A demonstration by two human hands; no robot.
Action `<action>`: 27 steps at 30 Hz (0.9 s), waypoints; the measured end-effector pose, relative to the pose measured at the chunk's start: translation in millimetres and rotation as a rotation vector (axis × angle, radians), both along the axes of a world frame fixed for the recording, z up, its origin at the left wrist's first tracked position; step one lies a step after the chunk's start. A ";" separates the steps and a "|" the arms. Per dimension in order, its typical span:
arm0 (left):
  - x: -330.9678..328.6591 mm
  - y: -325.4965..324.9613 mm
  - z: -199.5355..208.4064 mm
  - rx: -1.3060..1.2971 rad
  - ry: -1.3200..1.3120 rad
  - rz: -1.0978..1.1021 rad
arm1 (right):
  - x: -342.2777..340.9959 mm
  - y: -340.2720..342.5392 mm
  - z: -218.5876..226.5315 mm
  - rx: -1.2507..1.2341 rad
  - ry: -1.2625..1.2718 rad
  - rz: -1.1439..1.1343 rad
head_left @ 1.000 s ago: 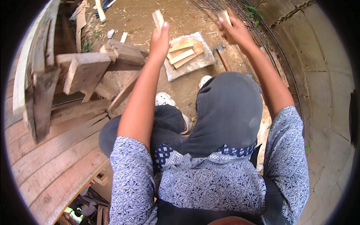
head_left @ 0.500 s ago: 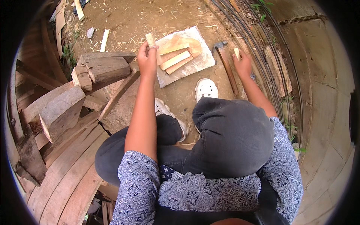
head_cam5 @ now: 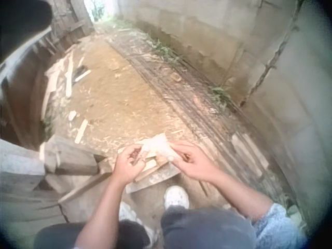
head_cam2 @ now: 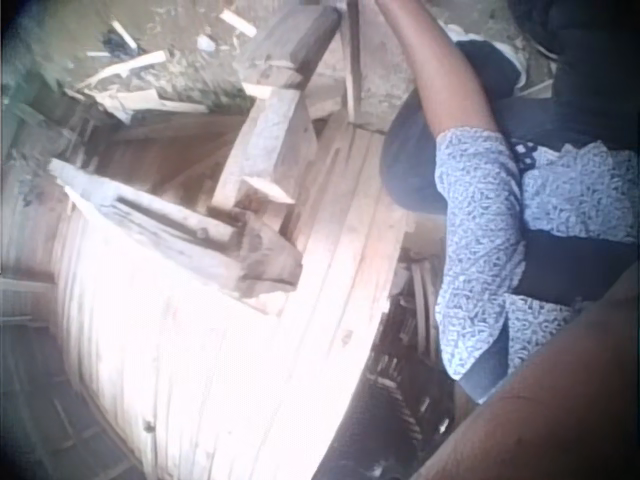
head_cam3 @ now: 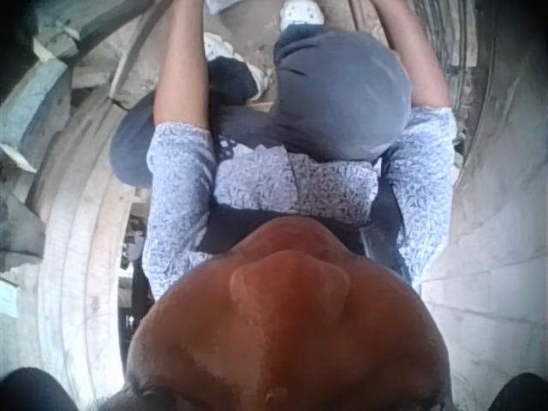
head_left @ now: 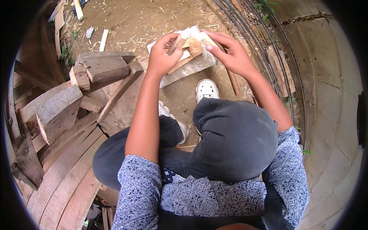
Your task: The person sits on the ground and uses a hammer to drive nails into small pieces of wood. They repeatedly pick up nails, position them on the wood, and strike them with the hammer.
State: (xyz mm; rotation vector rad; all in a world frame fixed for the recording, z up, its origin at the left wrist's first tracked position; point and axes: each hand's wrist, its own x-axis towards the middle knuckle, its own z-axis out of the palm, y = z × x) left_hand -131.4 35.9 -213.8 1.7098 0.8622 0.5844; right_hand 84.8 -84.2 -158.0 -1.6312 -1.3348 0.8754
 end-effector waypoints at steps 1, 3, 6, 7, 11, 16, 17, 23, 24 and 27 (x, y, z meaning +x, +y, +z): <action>3.5 -1.6 4.0 -0.009 -0.018 -0.012 | -2.0 7.7 9.4 0.036 -0.082 0.082; 10.1 -5.6 11.5 -0.028 -0.049 -0.036 | -3.0 17.6 19.4 0.037 -0.110 0.076; 14.6 -8.6 18.2 -0.046 -0.123 -0.039 | 1.2 23.7 20.1 0.028 -0.174 0.087; 13.0 -9.0 17.4 -0.063 -0.117 -0.043 | 3.6 25.5 24.3 0.009 -0.189 0.109; 6.0 -6.0 15.8 -0.193 -0.095 -0.123 | 13.1 32.0 23.5 -0.047 -0.110 0.162; 8.7 -8.8 13.6 -0.320 -0.179 -0.169 | 21.2 32.0 28.2 -0.198 -0.092 0.197; 9.2 -10.0 14.9 -0.336 -0.197 -0.170 | 21.9 32.4 30.8 -0.226 -0.062 0.193; 9.8 -12.8 20.3 -0.391 -0.254 -0.171 | 24.8 32.0 27.5 -0.249 0.010 0.176; 10.1 -13.3 20.5 -0.403 -0.271 -0.173 | 25.3 31.9 26.8 -0.257 0.024 0.170; 9.7 -13.0 22.3 -0.403 -0.232 -0.177 | 23.7 32.9 26.4 -0.259 0.019 0.166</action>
